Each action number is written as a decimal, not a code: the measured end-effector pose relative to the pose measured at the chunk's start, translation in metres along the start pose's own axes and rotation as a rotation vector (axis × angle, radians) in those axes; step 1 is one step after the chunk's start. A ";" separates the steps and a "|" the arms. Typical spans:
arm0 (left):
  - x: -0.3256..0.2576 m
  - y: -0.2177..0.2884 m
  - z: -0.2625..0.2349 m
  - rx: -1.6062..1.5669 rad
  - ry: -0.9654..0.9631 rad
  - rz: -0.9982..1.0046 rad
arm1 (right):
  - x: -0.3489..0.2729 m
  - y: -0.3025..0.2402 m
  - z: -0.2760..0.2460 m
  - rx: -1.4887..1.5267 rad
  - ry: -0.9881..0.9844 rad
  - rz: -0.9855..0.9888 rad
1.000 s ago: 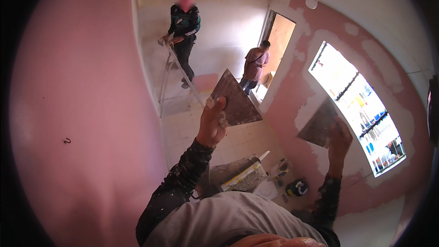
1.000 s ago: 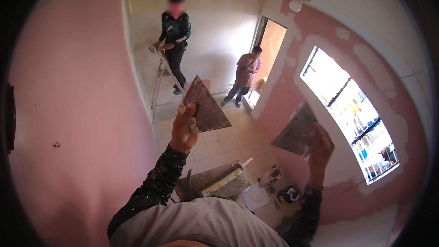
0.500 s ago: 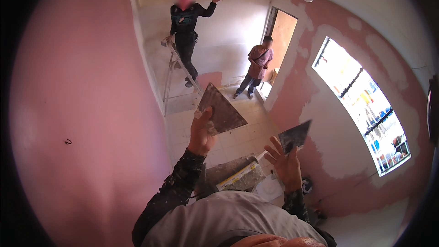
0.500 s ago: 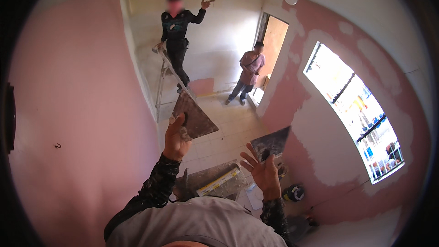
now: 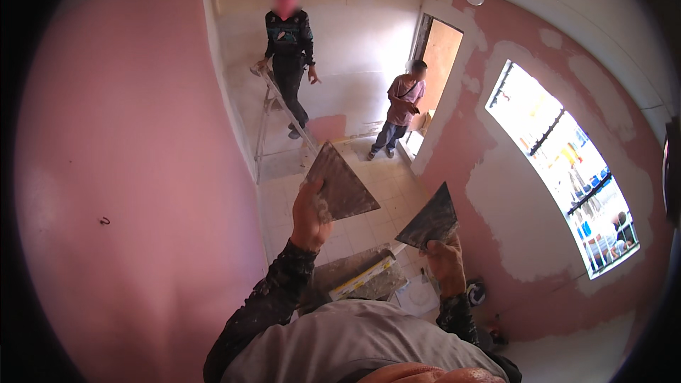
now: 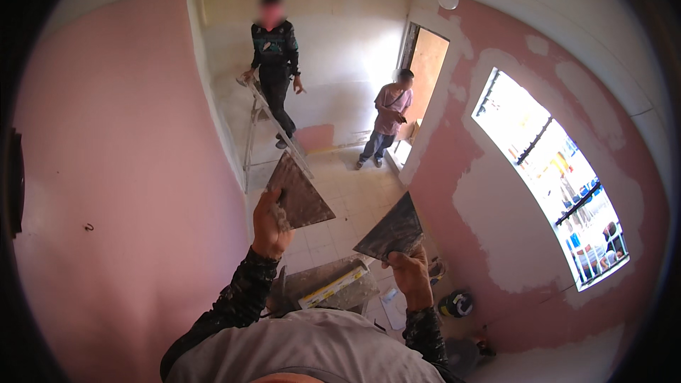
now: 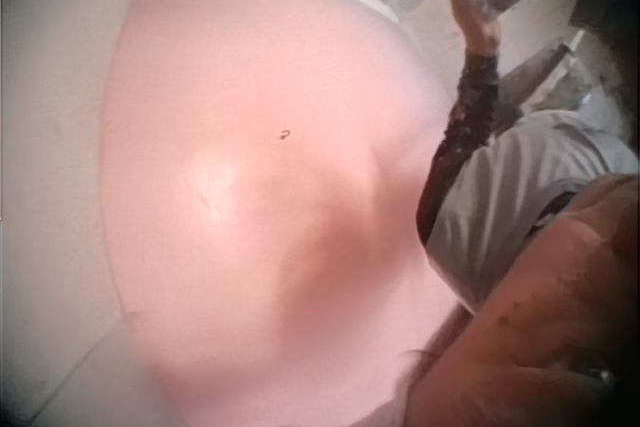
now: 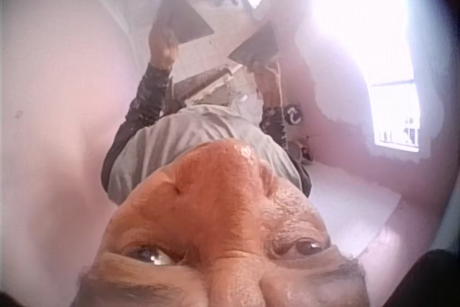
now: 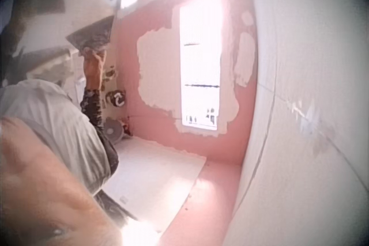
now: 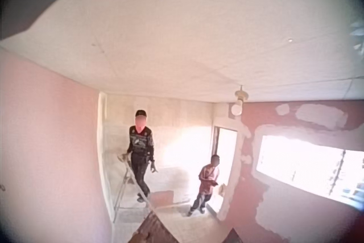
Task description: The person applies joint compound to the ceiling using a trowel and hawk, smoothing the surface in repeated strokes. The person also uses a caulking gun to apply sealant along a ceiling seam.
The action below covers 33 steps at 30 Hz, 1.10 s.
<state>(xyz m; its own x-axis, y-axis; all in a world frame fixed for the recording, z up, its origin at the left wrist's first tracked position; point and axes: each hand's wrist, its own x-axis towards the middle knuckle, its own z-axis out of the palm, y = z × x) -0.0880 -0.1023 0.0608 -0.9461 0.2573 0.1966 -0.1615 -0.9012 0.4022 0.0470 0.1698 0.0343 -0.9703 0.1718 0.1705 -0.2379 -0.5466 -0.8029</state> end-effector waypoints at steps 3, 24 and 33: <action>0.001 -0.007 -0.004 -0.010 0.066 -0.012 | 0.000 -0.006 0.003 0.107 0.028 0.056; 0.011 -0.051 -0.019 0.146 0.004 -0.282 | -0.016 -0.024 -0.041 0.254 0.214 0.139; 0.010 -0.048 -0.014 0.308 0.015 -0.248 | -0.037 -0.010 -0.030 0.224 0.242 0.128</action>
<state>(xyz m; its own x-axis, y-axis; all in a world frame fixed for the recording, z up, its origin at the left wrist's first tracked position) -0.0936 -0.0612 0.0307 -0.8935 0.4465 0.0473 -0.2960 -0.6650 0.6856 0.0872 0.1940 0.0190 -0.9604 0.2651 -0.0853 -0.1452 -0.7381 -0.6589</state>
